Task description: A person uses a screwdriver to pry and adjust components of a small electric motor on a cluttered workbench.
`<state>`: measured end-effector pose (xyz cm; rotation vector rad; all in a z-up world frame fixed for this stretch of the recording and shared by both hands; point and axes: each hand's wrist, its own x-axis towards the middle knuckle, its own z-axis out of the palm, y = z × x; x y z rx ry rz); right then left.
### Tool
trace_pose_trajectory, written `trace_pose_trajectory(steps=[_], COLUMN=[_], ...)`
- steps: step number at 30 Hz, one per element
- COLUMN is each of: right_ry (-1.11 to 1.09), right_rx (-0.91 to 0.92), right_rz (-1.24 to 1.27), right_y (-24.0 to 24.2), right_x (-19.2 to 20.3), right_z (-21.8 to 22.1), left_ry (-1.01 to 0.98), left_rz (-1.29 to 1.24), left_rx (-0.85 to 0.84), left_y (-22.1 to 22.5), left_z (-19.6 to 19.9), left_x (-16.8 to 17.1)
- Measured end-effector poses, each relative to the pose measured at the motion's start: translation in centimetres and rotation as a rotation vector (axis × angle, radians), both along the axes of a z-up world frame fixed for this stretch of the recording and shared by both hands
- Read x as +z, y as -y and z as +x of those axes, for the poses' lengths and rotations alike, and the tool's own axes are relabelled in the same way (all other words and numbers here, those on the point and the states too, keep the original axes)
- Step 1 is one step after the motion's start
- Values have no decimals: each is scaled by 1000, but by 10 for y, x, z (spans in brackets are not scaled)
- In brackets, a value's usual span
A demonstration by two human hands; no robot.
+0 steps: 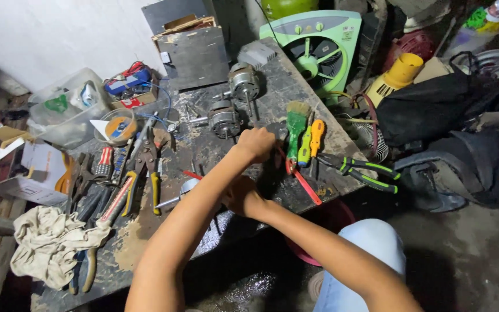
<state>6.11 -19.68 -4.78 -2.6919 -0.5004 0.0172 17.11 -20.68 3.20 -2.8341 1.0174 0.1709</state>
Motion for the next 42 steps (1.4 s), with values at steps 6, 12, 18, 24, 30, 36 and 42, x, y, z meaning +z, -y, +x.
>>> trace_pose_trajectory(steps=[6,12,18,24,30,36,42], right_ry=[-43,-24,-98,163,208,-173,-277], right_rx=[37,59,-36,24,50,-86,-128], right_rz=[5,-99,177,454,835,1158,1196], right_y=[5,5,4,10,14,2,8], right_x=[20,30,1,6,37,1,18], right_z=[-9,-11,-1,-13,-32,-26,-30], left_ry=[7,15,84,227,622,236,50], left_rz=[151,108,21,-942,-1756,-1546,-1597], left_rx=[-75,-90,-102,-285,4,416,573], left_y=[5,5,-1,-56,-185,-229,-207], left_z=[-12,3,13,-100,-151,-105,-105], left_x=[-8,-28,-31,114,112,-1,-61])
